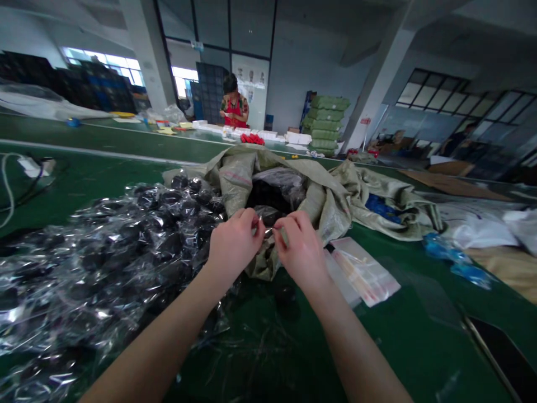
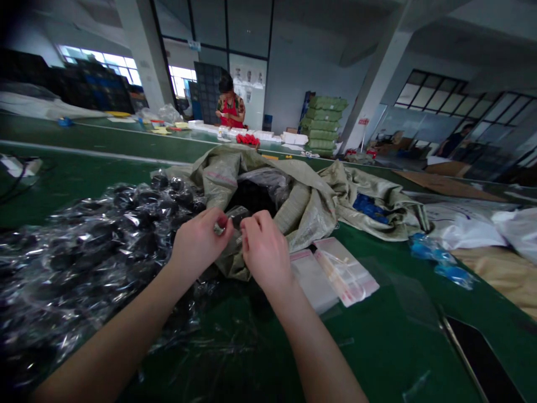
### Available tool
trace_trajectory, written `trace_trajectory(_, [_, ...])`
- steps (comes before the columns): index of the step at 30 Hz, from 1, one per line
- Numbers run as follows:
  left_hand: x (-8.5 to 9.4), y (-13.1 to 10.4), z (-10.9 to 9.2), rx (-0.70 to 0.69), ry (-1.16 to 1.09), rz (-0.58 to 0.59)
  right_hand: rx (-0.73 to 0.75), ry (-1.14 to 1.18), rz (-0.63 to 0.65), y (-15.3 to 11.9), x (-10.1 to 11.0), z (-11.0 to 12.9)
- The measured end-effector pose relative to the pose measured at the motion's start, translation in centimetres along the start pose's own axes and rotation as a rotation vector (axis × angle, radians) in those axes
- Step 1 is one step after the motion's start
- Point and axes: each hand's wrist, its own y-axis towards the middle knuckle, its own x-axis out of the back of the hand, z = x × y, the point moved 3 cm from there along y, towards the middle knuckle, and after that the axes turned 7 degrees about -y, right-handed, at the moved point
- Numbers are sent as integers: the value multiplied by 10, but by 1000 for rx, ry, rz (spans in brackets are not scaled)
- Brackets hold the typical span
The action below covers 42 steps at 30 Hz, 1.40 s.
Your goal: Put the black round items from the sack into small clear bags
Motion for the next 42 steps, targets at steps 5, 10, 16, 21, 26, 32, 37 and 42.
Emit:
trace_trajectory(5, [0, 6, 11, 51, -41, 47, 243, -30, 301, -3, -4, 7])
trace_trajectory(10, [1, 9, 14, 19, -60, 98, 241, -158, 378, -2, -14, 4])
trace_trajectory(16, [-3, 6, 11, -18, 36, 116, 250, -231, 462, -3, -19, 6])
trace_trajectory(21, [-7, 2, 6, -35, 82, 158, 218, -261, 552, -6, -24, 7])
trace_trajectory(26, [-6, 2, 5, -63, 113, 154, 246, -315, 611, -8, -33, 11])
trace_trajectory(32, [-8, 0, 2, -82, 108, 183, 238, -273, 670, -12, -37, 14])
trace_trajectory(37, [-6, 2, 4, -71, 88, 161, 273, -279, 658, -10, -27, 10])
trace_trajectory(42, [1, 4, 6, -48, 48, 106, 293, -263, 577, -4, -8, 8])
